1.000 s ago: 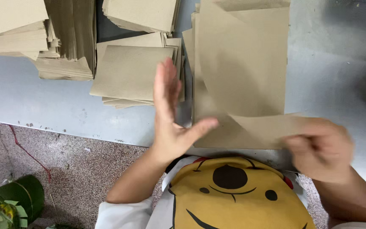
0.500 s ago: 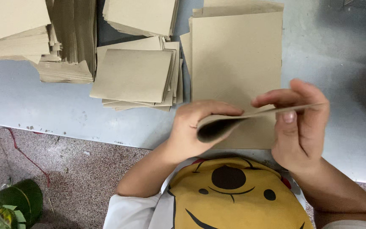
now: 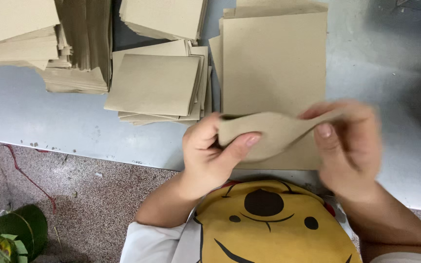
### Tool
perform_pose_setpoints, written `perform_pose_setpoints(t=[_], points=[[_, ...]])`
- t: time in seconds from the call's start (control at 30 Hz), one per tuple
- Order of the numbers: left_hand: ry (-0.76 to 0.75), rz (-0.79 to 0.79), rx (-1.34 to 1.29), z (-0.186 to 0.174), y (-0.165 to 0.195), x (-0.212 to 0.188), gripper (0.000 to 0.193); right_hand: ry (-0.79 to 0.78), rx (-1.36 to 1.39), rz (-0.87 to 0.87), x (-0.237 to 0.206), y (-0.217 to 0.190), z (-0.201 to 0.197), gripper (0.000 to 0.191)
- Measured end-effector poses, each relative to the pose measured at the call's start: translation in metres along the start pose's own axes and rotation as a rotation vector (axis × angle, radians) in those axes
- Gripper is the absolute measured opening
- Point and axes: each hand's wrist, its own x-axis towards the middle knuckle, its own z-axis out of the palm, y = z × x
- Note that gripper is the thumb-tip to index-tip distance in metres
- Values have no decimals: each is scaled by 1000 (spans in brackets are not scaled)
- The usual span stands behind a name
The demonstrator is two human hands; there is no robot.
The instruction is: The person folds kraft paper sheets one at a time on a workbench, creasing each sheet in half by hand and stacking the folded pieces to the side. At the end, the person gathers the folded stack and secures it with a rubber band.
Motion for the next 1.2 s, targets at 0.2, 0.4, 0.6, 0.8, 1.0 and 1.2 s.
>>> perform_pose_setpoints(t=[0.2, 0.4, 0.6, 0.8, 1.0, 1.2], points=[[-457, 113, 664, 7, 22, -1, 21, -398, -645, -232, 34, -54, -5, 29], [-585, 140, 661, -7, 38, -7, 12, -298, -609, -208, 27, -31, -10, 10], [-603, 92, 829, -46, 41, -17, 12, -39, -384, 34, 22, -7, -27, 20], [366, 333, 1049, -103, 61, -15, 33, -426, -665, -203, 37, -13, -14, 47], [2, 305, 1341, -160, 13, 14, 41, -750, -830, -191, 26, -9, 5, 39], [-107, 134, 1448, -154, 6, 8, 50, -760, -724, -102, 24, 6, -3, 36]])
